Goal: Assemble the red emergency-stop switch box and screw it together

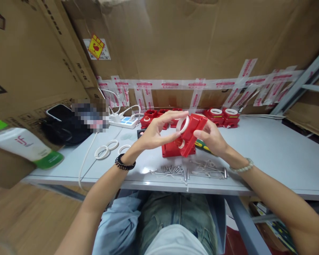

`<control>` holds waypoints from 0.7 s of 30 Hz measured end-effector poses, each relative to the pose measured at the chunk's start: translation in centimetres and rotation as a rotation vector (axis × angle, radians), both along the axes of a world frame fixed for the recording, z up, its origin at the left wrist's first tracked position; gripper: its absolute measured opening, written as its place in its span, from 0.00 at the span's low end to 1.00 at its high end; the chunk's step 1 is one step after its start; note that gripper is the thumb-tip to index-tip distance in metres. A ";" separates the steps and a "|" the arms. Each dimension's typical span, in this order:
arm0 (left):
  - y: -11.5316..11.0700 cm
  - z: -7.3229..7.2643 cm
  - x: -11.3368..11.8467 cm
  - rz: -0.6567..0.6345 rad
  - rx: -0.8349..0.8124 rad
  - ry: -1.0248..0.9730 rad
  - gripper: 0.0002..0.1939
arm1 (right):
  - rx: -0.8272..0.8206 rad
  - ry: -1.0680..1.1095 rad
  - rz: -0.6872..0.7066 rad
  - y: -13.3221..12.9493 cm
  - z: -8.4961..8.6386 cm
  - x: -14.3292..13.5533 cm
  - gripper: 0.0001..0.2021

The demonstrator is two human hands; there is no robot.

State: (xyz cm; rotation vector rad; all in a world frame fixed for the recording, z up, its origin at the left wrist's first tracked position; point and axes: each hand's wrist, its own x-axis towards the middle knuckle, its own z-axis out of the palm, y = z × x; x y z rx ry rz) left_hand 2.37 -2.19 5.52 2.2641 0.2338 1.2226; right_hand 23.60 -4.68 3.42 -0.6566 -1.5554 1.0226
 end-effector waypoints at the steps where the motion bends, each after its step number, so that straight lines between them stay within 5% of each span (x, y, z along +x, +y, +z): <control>1: 0.0 0.0 0.0 0.006 -0.015 -0.012 0.29 | 0.004 0.005 0.006 0.0 0.0 0.0 0.25; 6: 0.0 -0.3 0.2 0.192 -0.105 -0.022 0.22 | 0.001 0.013 0.040 -0.3 0.1 -0.1 0.29; 12: -0.2 0.1 0.1 0.053 0.148 0.001 0.26 | -0.161 0.050 0.049 -0.3 0.0 -0.1 0.21; 16: -0.2 -0.1 0.3 0.067 0.068 -0.021 0.31 | -0.160 0.048 0.061 -0.5 0.3 -0.3 0.20; 21: -0.2 -0.3 0.4 0.151 0.060 0.004 0.23 | -0.098 0.039 -0.006 -0.6 0.3 -0.3 0.23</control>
